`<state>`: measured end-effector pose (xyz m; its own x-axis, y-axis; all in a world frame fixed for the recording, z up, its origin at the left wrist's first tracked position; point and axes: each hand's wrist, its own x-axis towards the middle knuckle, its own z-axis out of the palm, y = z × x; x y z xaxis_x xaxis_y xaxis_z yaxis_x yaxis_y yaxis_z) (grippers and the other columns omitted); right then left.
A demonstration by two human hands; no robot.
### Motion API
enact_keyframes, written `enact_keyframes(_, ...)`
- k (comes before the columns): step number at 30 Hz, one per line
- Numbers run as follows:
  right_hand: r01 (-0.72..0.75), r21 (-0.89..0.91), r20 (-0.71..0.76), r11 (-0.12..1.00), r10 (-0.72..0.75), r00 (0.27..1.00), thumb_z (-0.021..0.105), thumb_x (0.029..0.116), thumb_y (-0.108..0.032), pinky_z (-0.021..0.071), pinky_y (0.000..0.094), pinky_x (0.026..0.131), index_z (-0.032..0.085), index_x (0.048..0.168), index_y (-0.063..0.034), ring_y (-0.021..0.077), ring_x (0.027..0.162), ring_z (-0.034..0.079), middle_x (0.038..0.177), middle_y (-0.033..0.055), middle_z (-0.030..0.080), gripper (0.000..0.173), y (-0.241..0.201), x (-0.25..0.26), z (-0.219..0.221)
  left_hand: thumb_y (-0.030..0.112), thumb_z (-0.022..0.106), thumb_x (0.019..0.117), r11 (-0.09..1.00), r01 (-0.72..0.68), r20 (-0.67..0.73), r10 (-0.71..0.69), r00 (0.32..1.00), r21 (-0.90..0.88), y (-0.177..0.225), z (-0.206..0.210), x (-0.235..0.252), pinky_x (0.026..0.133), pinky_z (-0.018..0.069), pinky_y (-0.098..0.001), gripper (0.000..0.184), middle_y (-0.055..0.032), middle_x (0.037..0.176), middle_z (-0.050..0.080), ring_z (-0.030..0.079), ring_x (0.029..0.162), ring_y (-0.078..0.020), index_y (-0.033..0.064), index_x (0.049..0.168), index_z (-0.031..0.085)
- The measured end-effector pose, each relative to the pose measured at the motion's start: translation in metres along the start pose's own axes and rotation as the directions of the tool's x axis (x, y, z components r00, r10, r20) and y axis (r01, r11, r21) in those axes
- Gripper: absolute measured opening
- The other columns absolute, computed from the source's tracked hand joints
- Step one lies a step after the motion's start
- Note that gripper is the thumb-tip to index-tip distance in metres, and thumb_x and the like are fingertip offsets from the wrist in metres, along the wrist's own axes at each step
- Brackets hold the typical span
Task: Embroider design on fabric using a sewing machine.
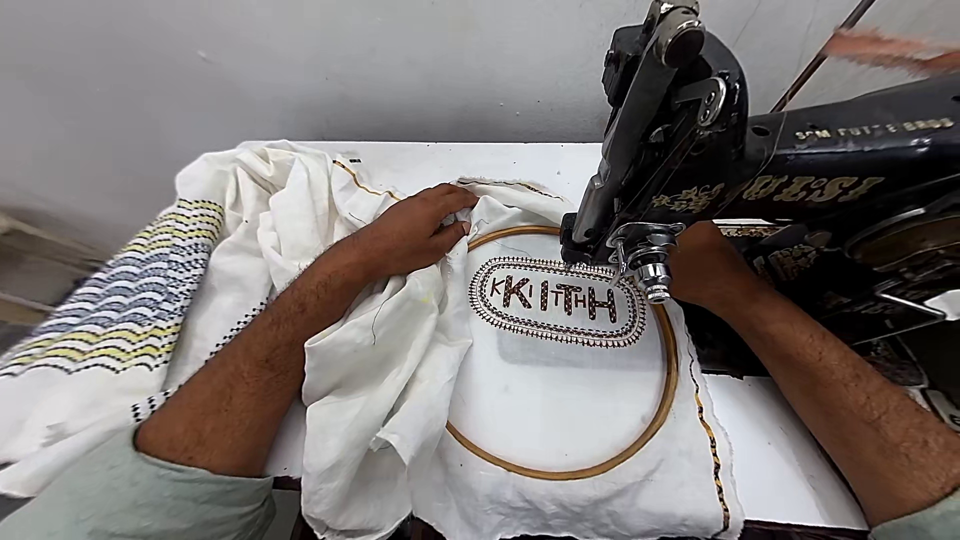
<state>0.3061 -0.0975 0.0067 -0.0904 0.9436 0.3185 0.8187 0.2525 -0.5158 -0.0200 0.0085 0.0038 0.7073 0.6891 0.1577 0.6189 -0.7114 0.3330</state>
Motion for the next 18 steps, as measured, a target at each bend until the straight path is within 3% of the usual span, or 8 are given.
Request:
enact_keyframes(4, 0.019, -0.059, -0.090, 0.998, -0.024, 0.996, 0.061, 0.0935, -0.011, 0.0411, 0.0330, 0.062, 0.062, 0.081, 0.0011, 0.0124, 0.066, 0.051, 0.070, 0.0071, 0.054, 0.017, 0.0018, -0.0009, 0.0053, 0.018, 0.049, 0.1077, 1.000, -0.013, -0.007, 0.013, 1.000, 0.005, -0.0018, 0.0013, -0.0004, 0.111, 0.0441, -0.0518, 0.039, -0.0195, 0.145, 0.056, 0.056, 0.133, -0.0325, -0.0002, 0.141, 0.057)
enact_keyframes(7, 0.035, -0.061, -0.180, 0.998, -0.045, 0.983, 0.060, 0.0920, -0.019, 0.0416, 0.0338, 0.063, 0.062, 0.081, 0.0014, 0.0129, 0.068, 0.053, 0.071, 0.0084, 0.056, 0.023, 0.0055, -0.0003, 0.0088, 0.018, 0.050, 0.1075, 1.000, -0.017, -0.013, 0.017, 1.000, 0.007, -0.0019, 0.0018, -0.0001, 0.110, 0.0445, -0.0515, 0.039, -0.0194, 0.145, 0.056, 0.057, 0.132, -0.0325, -0.0004, 0.141, 0.057)
enact_keyframes(10, 0.007, -0.011, -0.215, 1.000, -0.009, 0.977, 0.065, 0.0922, -0.022, 0.0447, 0.0310, 0.066, 0.066, 0.091, -0.0017, 0.0091, 0.071, 0.055, 0.078, 0.0055, 0.060, 0.020, 0.0068, 0.0006, 0.0096, 0.018, 0.050, 0.1072, 1.000, -0.024, -0.019, 0.024, 1.000, 0.011, -0.0019, 0.0019, -0.0005, 0.109, 0.0459, -0.0501, 0.039, -0.0192, 0.144, 0.056, 0.058, 0.130, -0.0320, -0.0003, 0.141, 0.058)
enact_keyframes(14, -0.053, 0.007, -0.194, 0.999, 0.054, 0.980, 0.062, 0.0912, -0.018, 0.0406, 0.0343, 0.063, 0.061, 0.083, -0.0034, 0.0115, 0.068, 0.050, 0.073, 0.0048, 0.054, 0.017, 0.0037, 0.0001, 0.0077, 0.018, 0.050, 0.1073, 1.000, -0.020, -0.013, 0.020, 1.000, 0.009, -0.0018, 0.0020, -0.0001, 0.110, 0.0444, -0.0511, 0.039, -0.0194, 0.145, 0.056, 0.056, 0.133, -0.0324, -0.0004, 0.141, 0.057)
enact_keyframes(18, -0.046, 0.050, -0.233, 0.998, 0.056, 0.971, 0.061, 0.0900, -0.018, 0.0390, 0.0245, 0.062, 0.060, 0.081, -0.0070, 0.0022, 0.066, 0.047, 0.072, -0.0018, 0.052, 0.014, 0.0025, -0.0006, 0.0073, 0.020, 0.051, 0.1065, 0.999, -0.038, -0.033, 0.039, 0.999, 0.023, -0.0029, 0.0015, -0.0005, 0.109, 0.0460, -0.0504, 0.038, -0.0189, 0.140, 0.060, 0.059, 0.128, -0.0314, 0.0001, 0.138, 0.060)
